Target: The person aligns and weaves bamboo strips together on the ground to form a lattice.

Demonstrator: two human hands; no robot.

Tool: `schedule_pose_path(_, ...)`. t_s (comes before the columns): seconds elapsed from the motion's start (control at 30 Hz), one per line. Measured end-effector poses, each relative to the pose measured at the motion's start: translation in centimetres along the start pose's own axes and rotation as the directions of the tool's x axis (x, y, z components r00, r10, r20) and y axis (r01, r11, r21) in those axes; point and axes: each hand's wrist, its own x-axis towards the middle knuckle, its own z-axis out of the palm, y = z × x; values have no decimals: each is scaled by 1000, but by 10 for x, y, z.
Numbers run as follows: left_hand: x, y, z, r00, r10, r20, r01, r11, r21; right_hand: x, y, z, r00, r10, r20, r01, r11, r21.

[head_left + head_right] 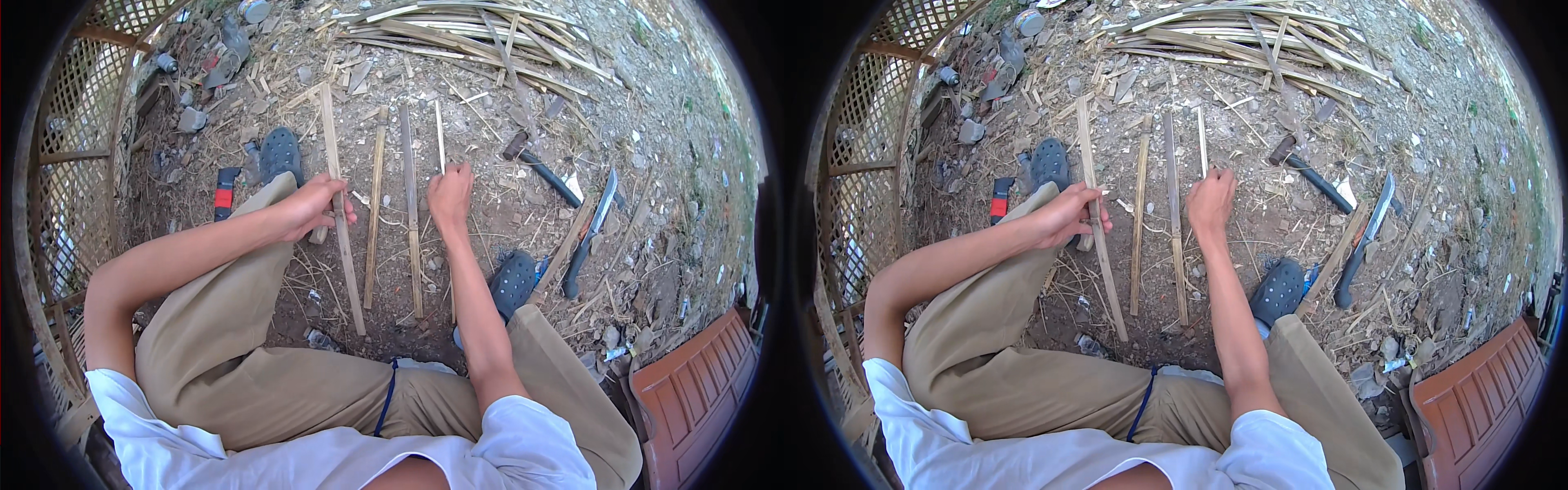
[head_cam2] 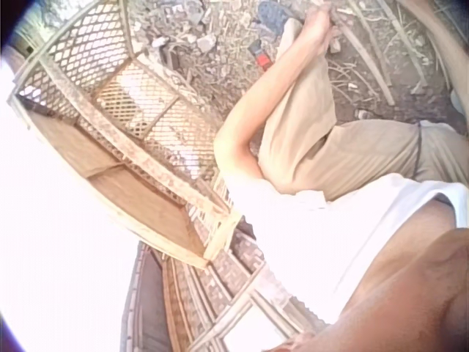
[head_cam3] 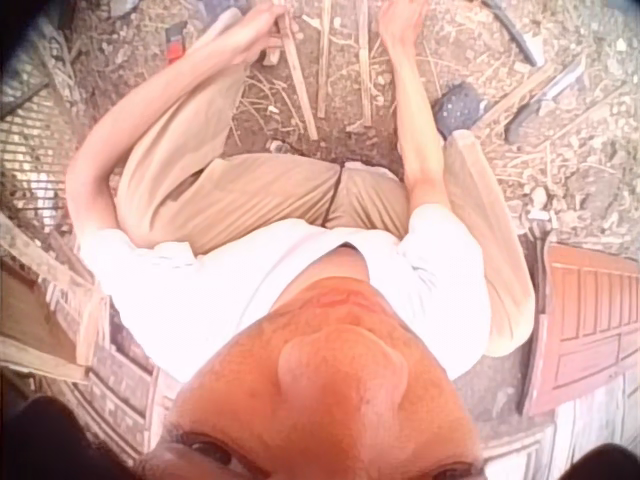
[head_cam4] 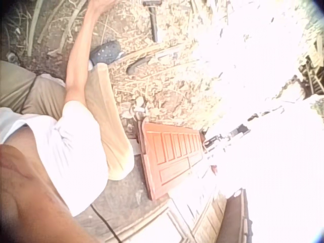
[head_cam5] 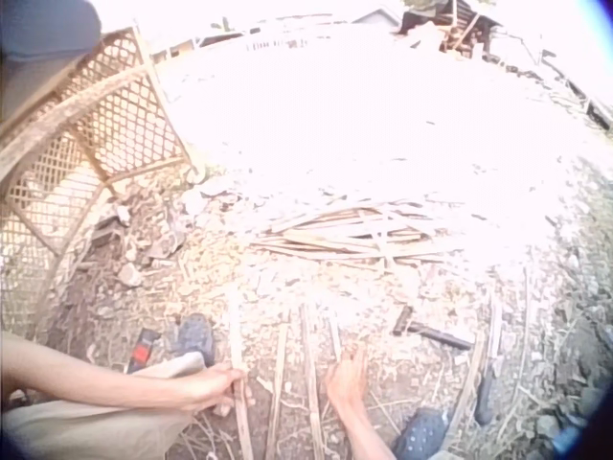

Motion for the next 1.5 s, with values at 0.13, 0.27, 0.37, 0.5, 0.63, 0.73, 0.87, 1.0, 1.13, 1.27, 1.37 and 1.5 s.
schedule_pose_path(0.13, 1, 0, -3, 1000, 3, -5, -3, 1000, 29, 9, 0, -4, 989, 57, 134, -80, 981, 178)
schedule_pose_path(0.27, 2, -2, 3, 999, -36, -6, 36, 999, 31, 11, 6, 4, 996, 88, 21, -90, 966, 243)
schedule_pose_path(0.37, 2, -3, 1, 999, -46, -11, 46, 998, 51, 11, 4, 3, 997, 76, 3, -75, 976, 205)
schedule_pose_path(0.5, 1, 0, 3, 999, -43, -26, 44, 998, 49, 11, 4, -2, 992, 92, 91, -109, 974, 201)
schedule_pose_path(0.63, 3, -3, 3, 999, -40, -15, 40, 998, 56, 9, 10, -7, 969, 203, 140, -228, 954, 193)
schedule_pose_path(0.73, 4, -5, 0, 1000, -28, -11, 28, 998, 55, 18, 8, -9, 967, 194, 168, -210, 974, 87)
schedule_pose_path(0.87, 1, -13, -8, 1000, -22, 1, 22, 997, 68, 26, -8, -24, 913, 289, 288, -292, 956, -36)
schedule_pose_path(1.0, -2, -13, -2, 999, -1, 32, -3, 993, 120, 26, -3, -36, 920, 252, 300, -223, 966, -129)
schedule_pose_path(1.13, -10, -11, 6, 997, 37, 68, -47, 988, 146, 9, -10, -47, 942, 219, 257, -196, 974, -110)
schedule_pose_path(1.27, -13, -11, -5, 990, 103, 98, -116, 983, 141, -13, -24, -56, 954, 164, 252, -161, 986, -30)
schedule_pose_path(1.37, -21, -4, 2, 989, 132, 70, -140, 982, 125, -15, -16, -58, 963, 119, 242, -127, 992, 19)
schedule_pose_path(1.5, -21, -3, -6, 982, 176, 61, -182, 977, 112, 15, -7, -40, 955, 29, 295, -53, 996, 72)
